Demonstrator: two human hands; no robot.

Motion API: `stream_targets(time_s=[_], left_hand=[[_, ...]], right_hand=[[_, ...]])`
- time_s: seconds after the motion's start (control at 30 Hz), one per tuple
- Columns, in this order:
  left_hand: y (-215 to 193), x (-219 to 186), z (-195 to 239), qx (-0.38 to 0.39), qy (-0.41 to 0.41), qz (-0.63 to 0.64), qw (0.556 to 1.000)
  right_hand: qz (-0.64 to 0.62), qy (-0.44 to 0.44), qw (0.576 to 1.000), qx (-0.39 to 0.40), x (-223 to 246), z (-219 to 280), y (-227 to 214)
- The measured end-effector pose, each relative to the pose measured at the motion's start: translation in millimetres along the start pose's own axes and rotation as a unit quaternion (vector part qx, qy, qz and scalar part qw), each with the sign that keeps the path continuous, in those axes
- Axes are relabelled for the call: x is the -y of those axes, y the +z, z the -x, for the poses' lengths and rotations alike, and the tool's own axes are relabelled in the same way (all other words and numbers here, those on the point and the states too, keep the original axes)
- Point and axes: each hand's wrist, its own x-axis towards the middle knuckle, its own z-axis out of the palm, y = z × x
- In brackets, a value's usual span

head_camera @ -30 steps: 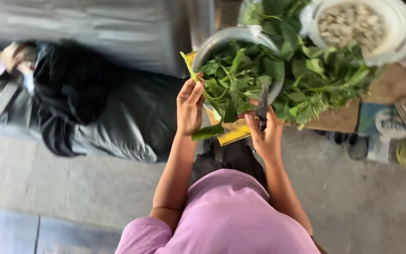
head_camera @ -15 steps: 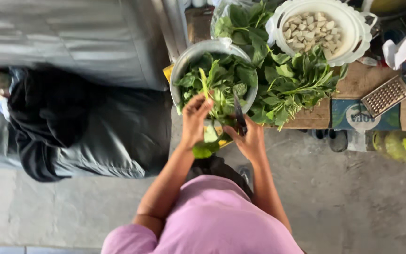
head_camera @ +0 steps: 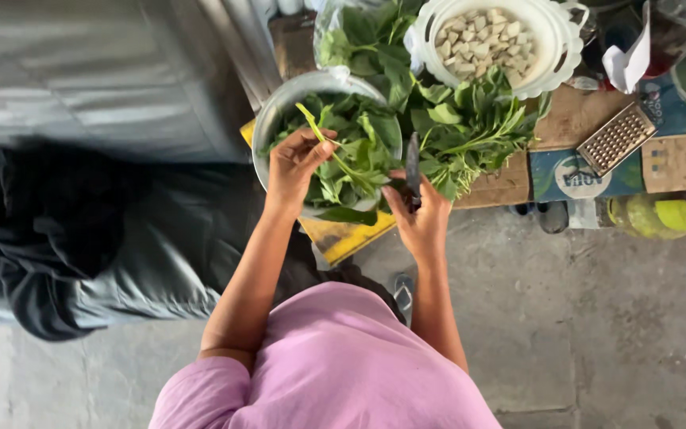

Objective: The person picks leaves from stems and uses a knife to cut them into a metal bowl.

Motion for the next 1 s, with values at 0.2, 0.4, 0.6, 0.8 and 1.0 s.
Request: stream_targets(time_s=[0.2,0.4,0.6,0.8,1.0], left_hand=[[-16.3,5.3,-49.7,0.016,-0.017,-0.021,1.000],[-33.7,8.3,-90.0,0.040,-0.061,-0.058,0.996],[-37.8,13.6,-118.1,0.114,-0.108,-0.030,0.987],[-50.4,26.1,-129.0,0.108,-0.060,-0.008,0.992],[-70.8,56.7,-112.9,0.121,0.014,0.008,0.993]], right_hand=[[-0.001,0.036,0.992,-0.121,-9.6,-21.4,24.1],[0.002,0.054,0.980,-0.193,-9.2,-10.6,58.9],[-0.118,0.223,0.933,-0.256,11.4,-15.5,99.5],[0.015,0.178,0.940,-0.289,-9.5,23.8,127.4],[0.057,0.227,0.926,-0.297,-53.2,44.9,152.4]])
